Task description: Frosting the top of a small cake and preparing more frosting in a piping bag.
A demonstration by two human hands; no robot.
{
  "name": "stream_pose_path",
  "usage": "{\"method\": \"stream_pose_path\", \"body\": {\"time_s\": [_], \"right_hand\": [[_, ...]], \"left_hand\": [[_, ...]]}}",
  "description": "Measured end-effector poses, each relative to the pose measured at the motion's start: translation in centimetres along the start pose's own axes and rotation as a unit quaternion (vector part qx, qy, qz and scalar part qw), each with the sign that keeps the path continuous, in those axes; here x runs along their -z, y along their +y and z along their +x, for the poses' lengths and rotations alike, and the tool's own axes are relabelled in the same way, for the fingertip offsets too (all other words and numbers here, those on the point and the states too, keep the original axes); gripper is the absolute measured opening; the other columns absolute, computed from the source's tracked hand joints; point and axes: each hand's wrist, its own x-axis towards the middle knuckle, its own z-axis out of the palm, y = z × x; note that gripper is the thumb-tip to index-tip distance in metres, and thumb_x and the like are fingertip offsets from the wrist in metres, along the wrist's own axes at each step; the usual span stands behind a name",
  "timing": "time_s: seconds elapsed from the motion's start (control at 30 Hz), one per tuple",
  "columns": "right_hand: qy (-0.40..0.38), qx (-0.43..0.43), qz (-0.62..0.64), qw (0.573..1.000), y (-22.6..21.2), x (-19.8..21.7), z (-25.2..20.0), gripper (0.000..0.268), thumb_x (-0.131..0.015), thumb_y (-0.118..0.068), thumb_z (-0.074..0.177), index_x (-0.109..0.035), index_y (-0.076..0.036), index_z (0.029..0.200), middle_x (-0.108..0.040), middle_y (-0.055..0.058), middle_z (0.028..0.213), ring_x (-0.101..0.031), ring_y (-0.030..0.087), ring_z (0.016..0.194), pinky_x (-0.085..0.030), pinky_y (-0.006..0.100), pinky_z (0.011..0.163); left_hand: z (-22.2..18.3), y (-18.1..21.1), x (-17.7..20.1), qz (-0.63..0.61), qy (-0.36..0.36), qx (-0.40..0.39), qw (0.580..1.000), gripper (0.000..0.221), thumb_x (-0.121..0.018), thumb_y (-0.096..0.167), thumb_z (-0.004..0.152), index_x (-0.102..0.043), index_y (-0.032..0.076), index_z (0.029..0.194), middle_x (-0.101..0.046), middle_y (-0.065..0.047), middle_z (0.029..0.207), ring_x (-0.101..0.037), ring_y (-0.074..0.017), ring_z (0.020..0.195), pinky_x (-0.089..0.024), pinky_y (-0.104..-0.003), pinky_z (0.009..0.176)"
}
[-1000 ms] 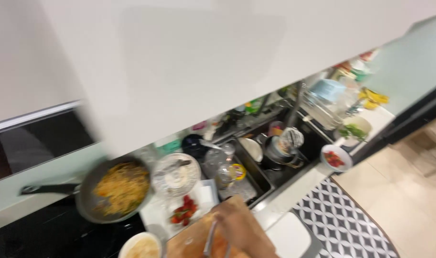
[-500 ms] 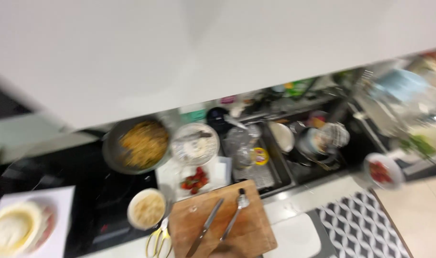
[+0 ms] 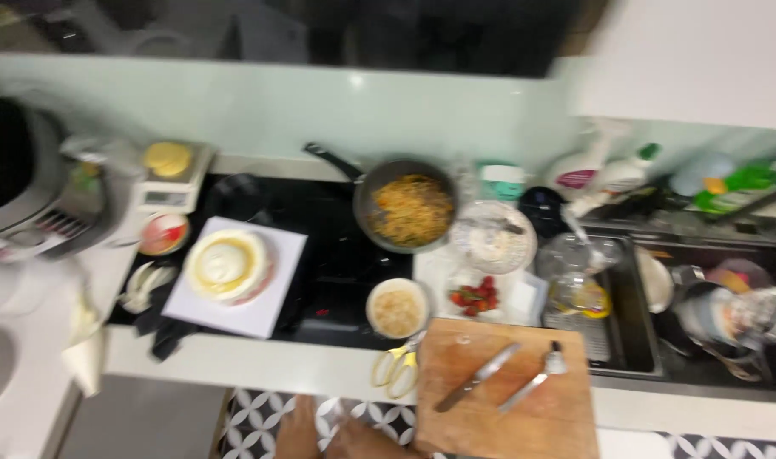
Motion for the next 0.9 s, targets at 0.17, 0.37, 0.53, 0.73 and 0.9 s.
{"method": "stream_pose_path", "body": {"time_s": [0.17, 0.37, 0.53, 0.73, 0.9], "right_hand": [[-0.025, 0.004, -0.081, 0.996, 2.2, 0.2, 6.3, 0.067, -0.058, -0.005, 0.088, -0.034, 0.013, 0.148, -0.04, 0.033, 0.145, -0.057, 0.05, 0.114, -0.052, 0.048, 0.089], [-0.033, -0.002, -0.09, 0.995, -1.3, -1.5, 2.0, 0.033, -0.06, 0.002, 0.079, -0.062, -0.001, 0.112, -0.059, 0.02, 0.121, -0.064, 0.04, 0.107, -0.053, 0.046, 0.091], [-0.102, 0.025, 0.025, 0.994, -3.9, -2.3, -1.1, 0.031, -0.077, -0.003, 0.075, -0.061, 0.001, 0.102, -0.061, 0.021, 0.111, -0.062, 0.043, 0.1, -0.052, 0.048, 0.085], [-0.185, 0.024, 0.09, 0.978, -3.1, -4.6, -3.0, 0.02, -0.081, -0.009, 0.073, -0.065, -0.002, 0.083, -0.067, 0.018, 0.09, -0.065, 0.039, 0.089, -0.054, 0.046, 0.078], [-0.198, -0.037, 0.078, 0.976, -5.5, -2.9, -3.3, 0.024, -0.083, -0.016, 0.074, -0.064, -0.003, 0.081, -0.067, 0.019, 0.089, -0.066, 0.039, 0.087, -0.054, 0.045, 0.078]], "left_hand": [[-2.7, -0.7, -1.5, -0.08, 0.101, -0.07, 0.989, 0.089, -0.071, 0.028, 0.08, -0.032, 0.003, 0.156, -0.03, -0.015, 0.166, -0.054, -0.0422, 0.118, -0.05, -0.045, 0.093], [-8.6, -5.0, -1.1, -0.142, 0.177, -0.227, 0.947, 0.045, -0.073, 0.013, 0.078, -0.061, 0.006, 0.121, -0.058, -0.013, 0.128, -0.063, -0.0379, 0.111, -0.053, -0.045, 0.09], [-12.0, -7.0, 1.4, -0.233, 0.005, -0.295, 0.927, 0.041, -0.069, -0.001, 0.072, -0.064, 0.005, 0.113, -0.062, -0.014, 0.127, -0.065, -0.038, 0.104, -0.055, -0.046, 0.082], [-13.6, -10.5, 0.0, -0.349, -0.16, -0.275, 0.881, 0.023, -0.078, 0.022, 0.089, -0.068, 0.001, 0.089, -0.072, -0.015, 0.099, -0.07, -0.0324, 0.095, -0.057, -0.042, 0.086], [-12.9, -14.4, 2.2, -0.286, 0.02, -0.153, 0.946, 0.032, -0.072, 0.009, 0.079, -0.069, 0.01, 0.11, -0.066, -0.014, 0.113, -0.063, -0.037, 0.102, -0.05, -0.048, 0.088]]}}
